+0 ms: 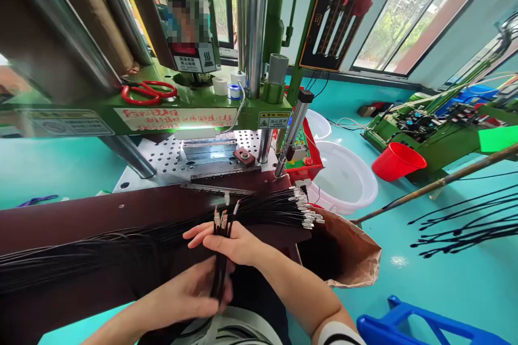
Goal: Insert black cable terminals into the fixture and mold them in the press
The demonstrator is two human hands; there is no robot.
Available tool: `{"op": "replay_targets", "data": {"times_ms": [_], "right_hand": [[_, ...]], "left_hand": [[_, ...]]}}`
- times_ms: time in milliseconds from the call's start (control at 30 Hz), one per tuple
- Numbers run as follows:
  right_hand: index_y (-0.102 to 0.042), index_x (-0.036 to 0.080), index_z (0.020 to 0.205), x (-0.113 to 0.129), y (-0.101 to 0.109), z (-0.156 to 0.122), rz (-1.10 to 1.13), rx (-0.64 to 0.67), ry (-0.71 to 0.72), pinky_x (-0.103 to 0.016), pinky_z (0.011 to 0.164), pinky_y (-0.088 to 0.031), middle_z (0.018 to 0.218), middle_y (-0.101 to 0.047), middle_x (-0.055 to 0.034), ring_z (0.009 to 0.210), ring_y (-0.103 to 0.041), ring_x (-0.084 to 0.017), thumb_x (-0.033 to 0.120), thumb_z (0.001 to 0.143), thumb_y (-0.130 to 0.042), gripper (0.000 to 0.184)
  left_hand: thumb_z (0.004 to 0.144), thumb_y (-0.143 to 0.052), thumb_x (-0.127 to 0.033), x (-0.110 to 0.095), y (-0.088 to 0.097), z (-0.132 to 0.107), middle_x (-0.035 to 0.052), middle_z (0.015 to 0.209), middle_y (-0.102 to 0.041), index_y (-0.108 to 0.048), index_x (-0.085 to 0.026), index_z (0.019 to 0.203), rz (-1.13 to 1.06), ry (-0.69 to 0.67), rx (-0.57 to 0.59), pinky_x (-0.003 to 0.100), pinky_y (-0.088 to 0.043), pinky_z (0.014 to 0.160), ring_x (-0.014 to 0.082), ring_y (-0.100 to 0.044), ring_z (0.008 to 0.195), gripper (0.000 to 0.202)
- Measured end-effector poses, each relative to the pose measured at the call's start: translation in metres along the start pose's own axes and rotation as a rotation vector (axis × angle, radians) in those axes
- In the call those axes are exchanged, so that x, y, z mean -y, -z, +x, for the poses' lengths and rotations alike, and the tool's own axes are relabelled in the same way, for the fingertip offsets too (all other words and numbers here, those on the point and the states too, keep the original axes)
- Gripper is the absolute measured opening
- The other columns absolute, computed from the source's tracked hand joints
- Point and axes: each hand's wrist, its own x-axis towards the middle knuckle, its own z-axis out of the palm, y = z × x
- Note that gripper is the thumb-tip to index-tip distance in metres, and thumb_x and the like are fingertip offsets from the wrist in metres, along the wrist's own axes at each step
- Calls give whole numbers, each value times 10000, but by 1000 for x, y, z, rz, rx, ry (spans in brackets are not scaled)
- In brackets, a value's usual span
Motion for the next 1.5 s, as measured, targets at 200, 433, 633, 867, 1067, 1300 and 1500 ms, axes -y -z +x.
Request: {"op": "replay_targets", "data": {"times_ms": [200, 433, 633, 867, 1067, 1300, 1500], "right_hand": [[-624, 206, 1073, -13, 7, 8, 210, -222, -61, -381, 885, -436, 1087, -625, -75, 964, -595, -206, 365, 777, -593, 337], [-608, 183, 1102, 45, 42, 42, -109, -1, -41, -401, 990, -346, 1103, -633, -79, 1068, -554, -192, 346, 865, -476, 316], [-506, 160, 1231, 45, 35, 41, -479, 230, -132, -365, 954, -392, 1206, -571, -96, 1113, -522, -184, 370, 899, -384, 411], [-557, 143, 1170, 20, 22, 36, -759, 159, -1, -340, 929, -422, 1162, -600, -100, 1077, -547, -173, 297, 905, -370, 359], [-570, 123, 1111, 14, 36, 58, -734, 87, -59, -299, 784, -501, 986, -673, -81, 909, -633, -159, 334, 918, -329, 373], [-602, 136, 976, 21, 83, 68, -1676, 25, -397, -347, 764, -460, 991, -617, -125, 933, -589, -259, 83, 718, -548, 268], [-568, 140, 912, 23, 81, 70, -1803, 74, -413, -333, 770, -429, 1002, -584, -137, 968, -550, -266, 51, 686, -509, 250]], "left_hand": [[729, -597, -436, 1, -20, 29, -107, 403, -342, -471, -196, 819, -677, -145, -328, 169, -168, 344, 24, -197, 313, 286], [784, -531, -443, 7, -16, 33, -72, 413, -421, -521, -157, 819, -616, -116, -281, 176, -212, 348, 28, -268, 306, 288], [793, -513, -446, 5, -9, 36, -53, 468, -470, -521, -144, 821, -625, -154, -380, 199, -275, 370, 55, -384, 318, 303], [739, -604, -386, 1, 2, 40, -3, 589, -562, -464, -157, 728, -725, -112, -246, 249, -409, 476, 116, -543, 463, 269], [738, -614, -335, -5, 10, 35, -80, 466, -416, -480, -166, 789, -773, -147, -166, 209, -339, 411, 47, -372, 350, 222], [754, -593, -351, -3, 31, 23, -112, 461, -323, -480, -190, 924, -683, -337, -626, 174, -244, 383, 25, -266, 352, 260], [774, -550, -440, 7, 34, 22, -119, 438, -296, -470, -194, 880, -591, -340, -689, 177, -238, 360, 32, -250, 332, 280]]}}
